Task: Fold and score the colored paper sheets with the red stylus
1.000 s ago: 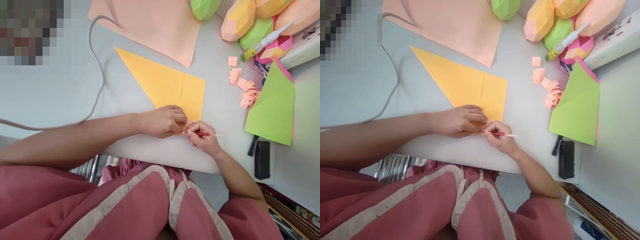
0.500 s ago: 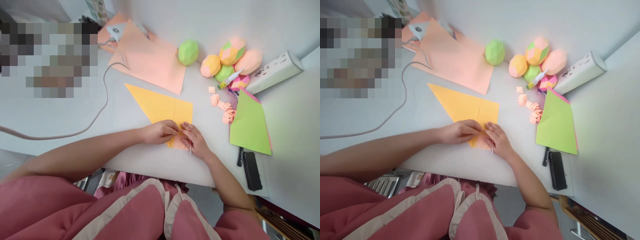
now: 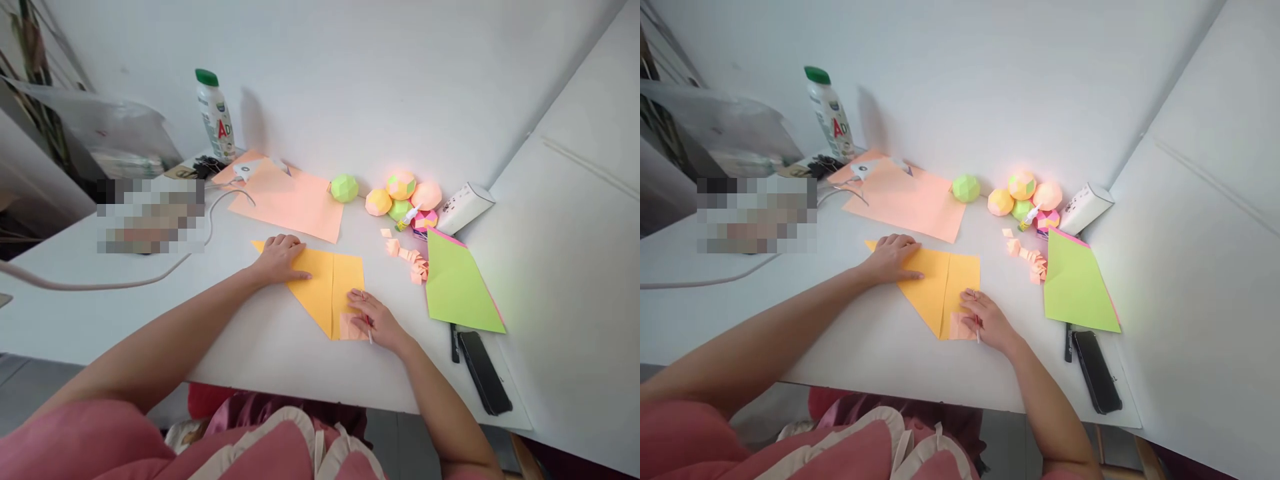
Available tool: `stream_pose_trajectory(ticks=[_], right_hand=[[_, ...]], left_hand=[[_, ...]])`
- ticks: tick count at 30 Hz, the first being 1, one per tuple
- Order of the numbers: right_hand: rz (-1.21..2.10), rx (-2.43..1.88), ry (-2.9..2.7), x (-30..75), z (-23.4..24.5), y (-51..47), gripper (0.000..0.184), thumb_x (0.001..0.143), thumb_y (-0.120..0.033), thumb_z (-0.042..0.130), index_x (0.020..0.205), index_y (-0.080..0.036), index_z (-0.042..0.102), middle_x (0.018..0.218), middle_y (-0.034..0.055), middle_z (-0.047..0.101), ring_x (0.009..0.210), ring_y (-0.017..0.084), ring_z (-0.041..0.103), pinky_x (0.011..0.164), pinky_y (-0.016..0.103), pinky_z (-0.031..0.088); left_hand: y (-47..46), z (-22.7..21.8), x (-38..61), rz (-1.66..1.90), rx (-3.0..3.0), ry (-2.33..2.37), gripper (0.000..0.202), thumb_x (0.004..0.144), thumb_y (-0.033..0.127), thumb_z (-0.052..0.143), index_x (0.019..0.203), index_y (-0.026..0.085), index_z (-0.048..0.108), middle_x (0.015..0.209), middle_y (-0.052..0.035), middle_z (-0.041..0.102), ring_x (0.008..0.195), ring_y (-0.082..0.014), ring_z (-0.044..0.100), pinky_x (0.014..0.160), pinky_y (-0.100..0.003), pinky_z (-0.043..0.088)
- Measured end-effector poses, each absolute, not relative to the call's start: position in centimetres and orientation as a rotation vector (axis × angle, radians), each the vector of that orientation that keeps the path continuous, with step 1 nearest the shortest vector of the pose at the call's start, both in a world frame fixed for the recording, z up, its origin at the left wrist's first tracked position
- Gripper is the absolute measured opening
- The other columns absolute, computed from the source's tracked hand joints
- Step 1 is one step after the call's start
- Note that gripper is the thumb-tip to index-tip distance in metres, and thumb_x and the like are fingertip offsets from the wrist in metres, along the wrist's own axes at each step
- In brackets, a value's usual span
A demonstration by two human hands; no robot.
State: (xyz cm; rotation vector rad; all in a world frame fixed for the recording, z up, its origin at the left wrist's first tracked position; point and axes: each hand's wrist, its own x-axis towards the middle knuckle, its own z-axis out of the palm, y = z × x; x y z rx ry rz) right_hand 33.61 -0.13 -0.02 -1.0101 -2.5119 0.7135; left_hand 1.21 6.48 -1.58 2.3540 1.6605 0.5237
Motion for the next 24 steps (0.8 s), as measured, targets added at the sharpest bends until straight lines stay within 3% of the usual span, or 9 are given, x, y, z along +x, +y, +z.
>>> stream_pose_trajectory(ticks=[4,9,16,24], right_hand=[[0.793,-1.059,-2.499,33.81,0.2,-0.3,0.033,0.093,-0.031,0.053,0.124,-0.022,0.06,0.138,0.0101,0.055,0.138,0.022,0.041,0.117,0.051,0.033],[0.85,-1.088,-2.458,33.77,0.1,-0.36,0.037,0.091,-0.033,0.056,0.127,-0.023,0.058,0.139,0.0096,0.055,0.139,0.023,0.04,0.117,0.05,0.033],[0.83,-1.095,-2.437,33.76,-0.14,-0.52,0.036,0.092,-0.033,0.055,0.126,-0.025,0.059,0.139,0.0093,0.055,0.139,0.023,0.04,0.116,0.051,0.034],[0.848,-1.119,-2.42,33.79,0.08,-0.66,0.037,0.092,-0.036,0.054,0.127,-0.024,0.059,0.139,0.0097,0.055,0.139,0.023,0.04,0.114,0.05,0.038]], left_hand=[[6.56,-1.76,1.29,0.472,2.329,1.707,0.076,0.068,0.074,0.055,0.126,0.024,0.056,0.119,-0.0128,0.054,0.111,-0.0335,0.046,0.1,-0.048,0.03],[6.45,-1.78,1.6,0.484,2.279,1.769,0.062,0.077,0.069,0.047,0.116,0.023,0.06,0.114,-0.0128,0.055,0.11,-0.0326,0.046,0.1,-0.048,0.031],[5.98,-1.4,2.02,0.526,2.289,1.769,0.065,0.072,0.072,0.051,0.108,0.018,0.06,0.118,-0.0158,0.054,0.113,-0.0344,0.046,0.101,-0.049,0.031],[5.96,-1.04,1.98,0.572,2.232,1.825,0.059,0.089,0.062,0.026,0.11,0.019,0.061,0.116,-0.0151,0.055,0.107,-0.0309,0.052,0.096,-0.048,0.037]])
